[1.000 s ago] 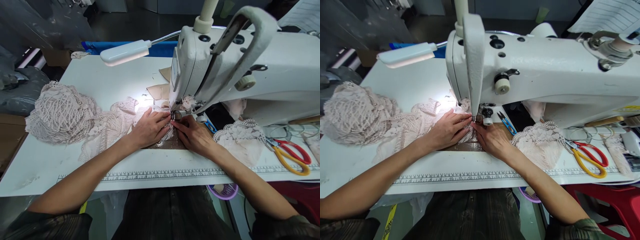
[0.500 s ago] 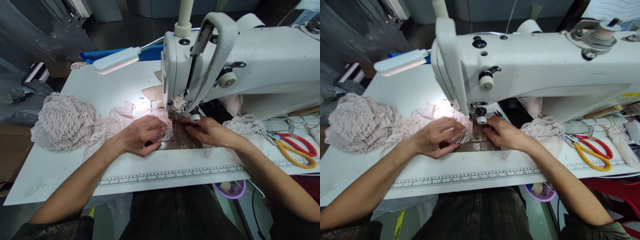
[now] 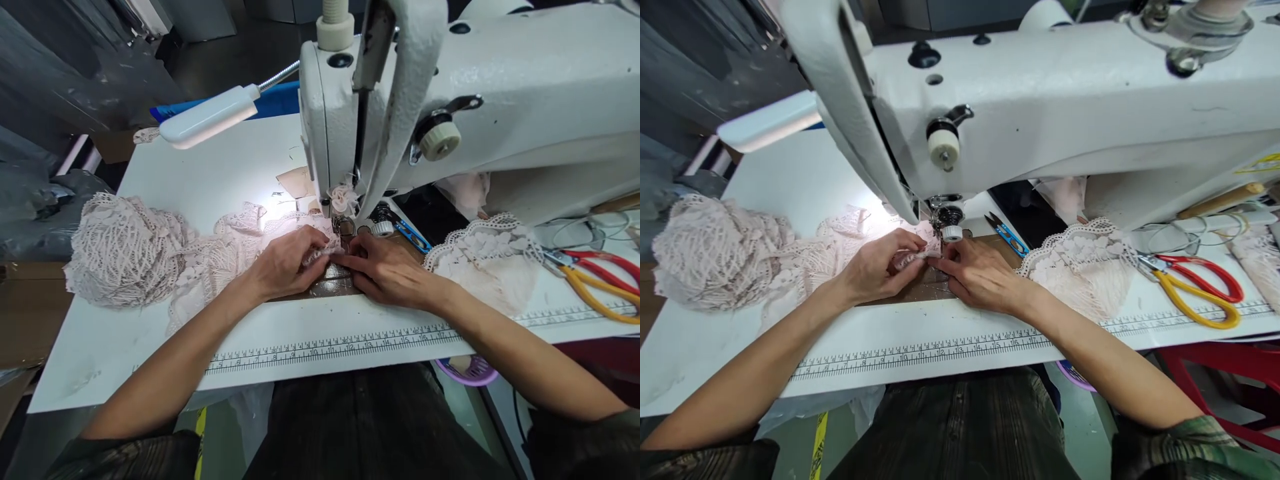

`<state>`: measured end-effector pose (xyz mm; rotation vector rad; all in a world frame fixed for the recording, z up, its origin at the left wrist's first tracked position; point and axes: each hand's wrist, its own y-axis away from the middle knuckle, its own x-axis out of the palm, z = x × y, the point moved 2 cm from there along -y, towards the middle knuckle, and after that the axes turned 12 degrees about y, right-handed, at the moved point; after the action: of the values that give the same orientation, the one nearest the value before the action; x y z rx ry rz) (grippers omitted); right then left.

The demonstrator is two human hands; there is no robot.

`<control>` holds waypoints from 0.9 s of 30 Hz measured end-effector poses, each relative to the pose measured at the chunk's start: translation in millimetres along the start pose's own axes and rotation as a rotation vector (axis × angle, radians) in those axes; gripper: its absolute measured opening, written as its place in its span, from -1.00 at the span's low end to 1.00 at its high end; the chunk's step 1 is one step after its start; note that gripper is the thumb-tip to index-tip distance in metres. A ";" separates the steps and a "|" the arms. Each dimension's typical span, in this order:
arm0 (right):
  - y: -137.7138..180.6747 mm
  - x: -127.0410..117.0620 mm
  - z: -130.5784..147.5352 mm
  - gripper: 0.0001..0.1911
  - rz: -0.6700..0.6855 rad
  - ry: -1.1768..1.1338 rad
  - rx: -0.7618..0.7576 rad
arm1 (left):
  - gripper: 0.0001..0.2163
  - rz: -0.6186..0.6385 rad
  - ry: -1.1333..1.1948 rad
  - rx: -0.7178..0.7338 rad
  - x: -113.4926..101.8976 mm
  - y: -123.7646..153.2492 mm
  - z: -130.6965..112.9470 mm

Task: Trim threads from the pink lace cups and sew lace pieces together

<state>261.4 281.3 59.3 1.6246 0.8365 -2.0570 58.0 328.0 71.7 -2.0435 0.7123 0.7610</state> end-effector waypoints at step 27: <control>5.4 1.9 -3.4 -0.64 -0.065 -0.069 0.001 | -0.89 0.152 -0.089 0.200 7.3 6.1 8.7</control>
<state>266.8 279.7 55.8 1.5371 0.8752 -2.1454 56.2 330.7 59.2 -1.7798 0.8643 0.8275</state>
